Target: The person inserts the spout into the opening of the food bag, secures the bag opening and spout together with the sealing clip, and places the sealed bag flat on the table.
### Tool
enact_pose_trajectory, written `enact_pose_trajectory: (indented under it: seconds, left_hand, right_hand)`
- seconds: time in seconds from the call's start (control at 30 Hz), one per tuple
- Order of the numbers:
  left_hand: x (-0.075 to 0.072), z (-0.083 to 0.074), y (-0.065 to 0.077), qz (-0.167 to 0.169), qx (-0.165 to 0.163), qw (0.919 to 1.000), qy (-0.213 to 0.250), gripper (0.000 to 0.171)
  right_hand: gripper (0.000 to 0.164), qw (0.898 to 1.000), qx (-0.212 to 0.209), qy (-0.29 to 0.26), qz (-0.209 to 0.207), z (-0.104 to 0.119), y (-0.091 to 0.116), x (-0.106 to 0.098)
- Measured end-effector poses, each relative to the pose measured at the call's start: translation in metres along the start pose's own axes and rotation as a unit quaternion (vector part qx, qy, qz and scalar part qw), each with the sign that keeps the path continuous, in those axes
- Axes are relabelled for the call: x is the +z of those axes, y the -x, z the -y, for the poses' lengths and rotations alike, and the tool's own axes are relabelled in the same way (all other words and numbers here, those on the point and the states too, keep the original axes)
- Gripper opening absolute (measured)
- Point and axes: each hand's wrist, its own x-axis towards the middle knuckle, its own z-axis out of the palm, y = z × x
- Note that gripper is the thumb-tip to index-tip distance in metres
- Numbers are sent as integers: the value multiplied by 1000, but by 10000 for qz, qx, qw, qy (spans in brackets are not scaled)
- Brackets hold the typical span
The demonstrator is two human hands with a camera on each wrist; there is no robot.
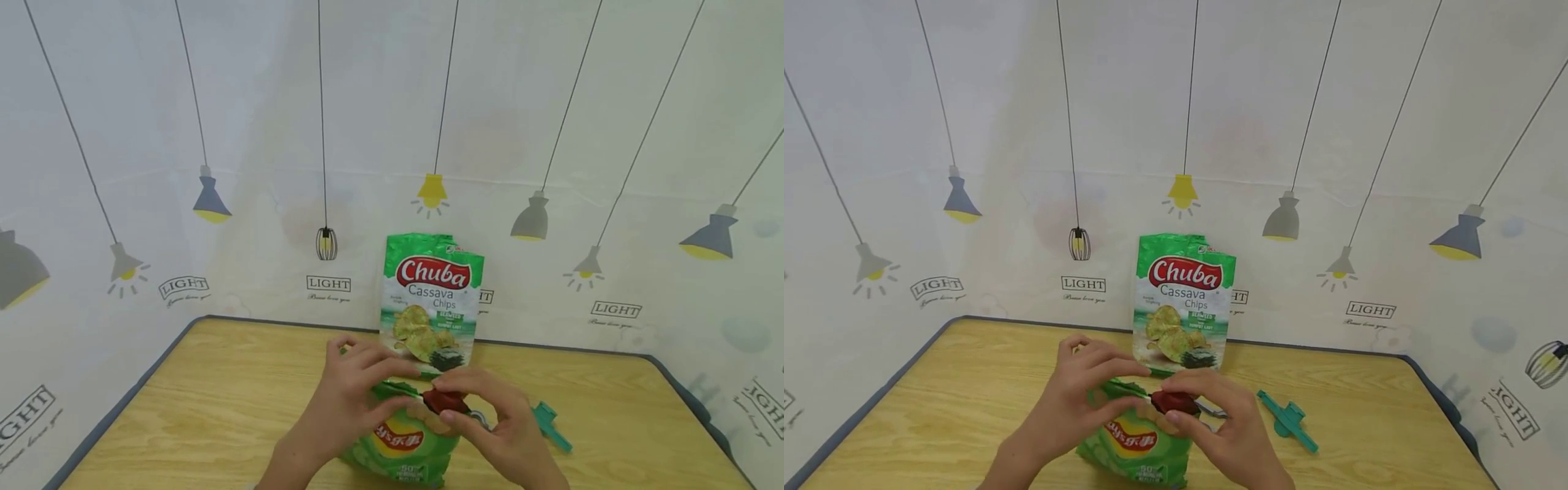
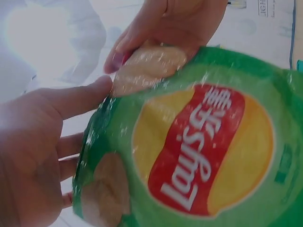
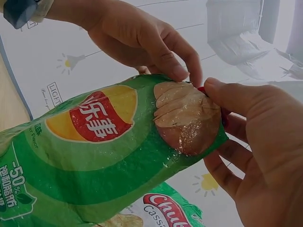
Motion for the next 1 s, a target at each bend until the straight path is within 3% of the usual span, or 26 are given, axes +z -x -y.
enact_pose_trajectory:
  seconds: [0.13, 0.37, 0.5, 0.8, 1.0]
  left_hand:
    - [9, -8, -2, 0, 179, 9994, -284, 32]
    - [19, -10, -2, -196, 173, 9996, 79, 31]
    - [20, -8, -1, -248, 89, 9994, 231, 28]
    - [21, -7, 0, -368, 71, 9993, 89, 25]
    - [23, -8, 0, -442, 105, 9989, 134, 23]
  right_hand:
    - [47, 10000, 5, -72, 47, 0, 1, -1]
    - [48, 9998, -42, -135, 113, -2, 3, -5]
    - [48, 9999, 34, -7, 112, 1, 1, -5]
    - [45, 9998, -131, 7, 133, 24, -13, -5]
    - [46, 9995, -87, -161, 249, 24, -11, -7]
